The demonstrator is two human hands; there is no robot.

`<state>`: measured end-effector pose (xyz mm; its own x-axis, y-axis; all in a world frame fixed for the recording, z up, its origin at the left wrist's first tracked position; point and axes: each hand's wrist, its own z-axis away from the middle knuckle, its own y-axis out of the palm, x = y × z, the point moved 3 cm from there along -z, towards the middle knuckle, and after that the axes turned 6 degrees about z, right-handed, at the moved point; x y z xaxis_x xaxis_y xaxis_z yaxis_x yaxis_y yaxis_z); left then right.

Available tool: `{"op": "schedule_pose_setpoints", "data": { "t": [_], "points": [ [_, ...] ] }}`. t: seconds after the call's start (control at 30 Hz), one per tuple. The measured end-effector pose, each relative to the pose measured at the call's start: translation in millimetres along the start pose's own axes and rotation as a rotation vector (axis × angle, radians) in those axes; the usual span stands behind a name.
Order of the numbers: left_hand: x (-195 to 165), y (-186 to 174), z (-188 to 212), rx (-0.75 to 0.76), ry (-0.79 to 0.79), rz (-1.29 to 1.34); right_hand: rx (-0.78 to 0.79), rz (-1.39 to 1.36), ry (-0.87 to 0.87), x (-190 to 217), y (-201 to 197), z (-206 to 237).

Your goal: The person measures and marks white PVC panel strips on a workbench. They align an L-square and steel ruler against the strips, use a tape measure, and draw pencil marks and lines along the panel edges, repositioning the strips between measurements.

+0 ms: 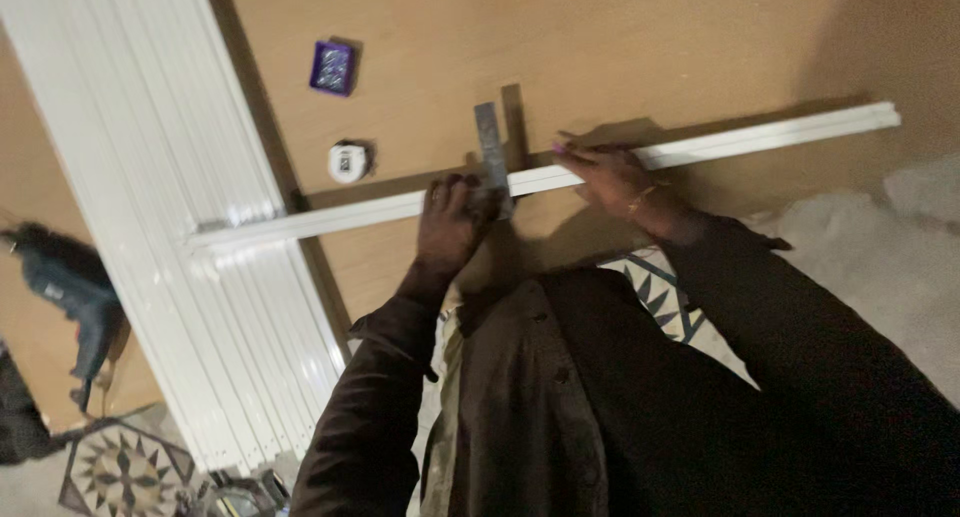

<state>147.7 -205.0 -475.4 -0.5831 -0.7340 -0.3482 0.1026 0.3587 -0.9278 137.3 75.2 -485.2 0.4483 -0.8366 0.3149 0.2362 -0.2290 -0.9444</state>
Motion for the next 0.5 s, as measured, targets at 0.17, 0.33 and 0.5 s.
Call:
{"op": "schedule_pose_setpoints", "data": {
  "t": [0.17, 0.33, 0.5],
  "points": [
    [9, -9, -2, 0.074, 0.064, 0.078, -0.238, -0.174, 0.077, 1, -9, 17],
    [8, -14, 0, 0.083, 0.049, 0.113, -0.731, -0.522, 0.665, -96, -39, 115],
    [9, -17, 2, 0.101, -0.011, 0.144, -1.129, -0.417, 0.929, -223, -61, 219]
  ]
}}
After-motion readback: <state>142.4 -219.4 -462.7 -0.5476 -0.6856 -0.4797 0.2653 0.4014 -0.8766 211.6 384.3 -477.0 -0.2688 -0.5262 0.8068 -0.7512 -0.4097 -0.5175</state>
